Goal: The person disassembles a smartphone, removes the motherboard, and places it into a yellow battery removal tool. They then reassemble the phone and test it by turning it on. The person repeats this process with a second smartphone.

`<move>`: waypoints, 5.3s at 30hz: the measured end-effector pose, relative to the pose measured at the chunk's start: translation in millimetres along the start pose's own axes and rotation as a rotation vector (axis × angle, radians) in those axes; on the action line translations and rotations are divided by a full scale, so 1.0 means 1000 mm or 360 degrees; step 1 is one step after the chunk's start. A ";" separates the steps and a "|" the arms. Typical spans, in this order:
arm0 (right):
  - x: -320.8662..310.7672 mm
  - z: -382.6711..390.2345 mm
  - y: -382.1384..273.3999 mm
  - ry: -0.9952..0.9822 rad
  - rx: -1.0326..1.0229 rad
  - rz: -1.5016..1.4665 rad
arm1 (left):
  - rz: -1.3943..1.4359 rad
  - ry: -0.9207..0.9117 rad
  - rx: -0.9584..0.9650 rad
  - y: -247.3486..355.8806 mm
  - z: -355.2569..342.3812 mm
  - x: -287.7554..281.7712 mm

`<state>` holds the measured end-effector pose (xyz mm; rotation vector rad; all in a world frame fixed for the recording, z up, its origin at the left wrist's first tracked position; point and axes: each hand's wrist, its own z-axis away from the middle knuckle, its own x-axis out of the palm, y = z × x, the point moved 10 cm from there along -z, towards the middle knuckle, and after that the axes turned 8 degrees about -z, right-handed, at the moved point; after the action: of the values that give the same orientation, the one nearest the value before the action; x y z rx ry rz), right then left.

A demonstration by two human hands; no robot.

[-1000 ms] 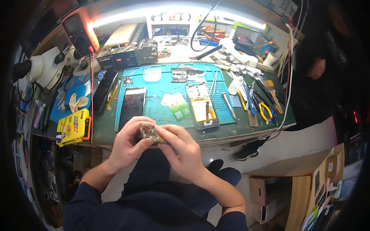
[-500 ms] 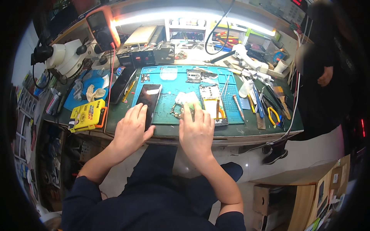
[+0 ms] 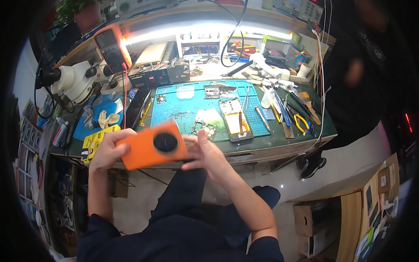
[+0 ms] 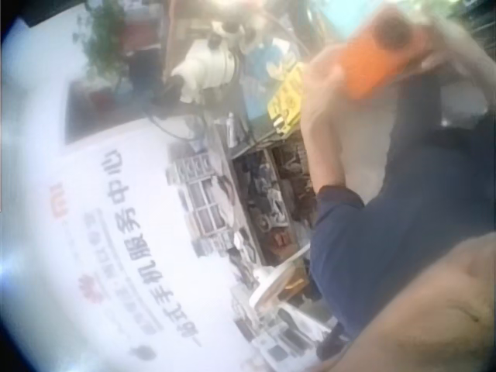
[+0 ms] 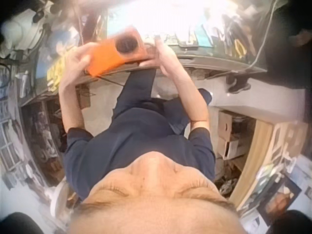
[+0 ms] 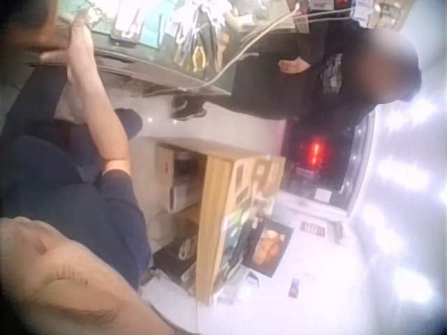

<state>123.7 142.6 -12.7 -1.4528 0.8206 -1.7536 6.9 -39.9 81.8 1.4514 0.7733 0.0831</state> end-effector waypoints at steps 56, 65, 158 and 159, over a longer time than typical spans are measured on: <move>0.042 -0.075 0.011 0.0109 0.0103 -0.0456 | 0.0358 0.0269 -0.0646 -0.062 -0.082 -0.037; 0.014 -0.092 -0.046 0.0115 -0.0015 0.0291 | 0.0343 0.0375 -0.0471 -0.096 -0.075 -0.056; -0.034 -0.005 -0.119 0.0549 -0.1126 0.2007 | -0.1385 0.0388 0.0604 -0.014 -0.025 0.067; -0.035 -0.005 -0.118 0.0563 -0.1119 0.2013 | -0.1383 0.0394 0.0609 -0.015 -0.025 0.066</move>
<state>108.0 236.7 65.6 -0.5871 2.0815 -0.7128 38.5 11.7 42.5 1.3491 1.6310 -0.5857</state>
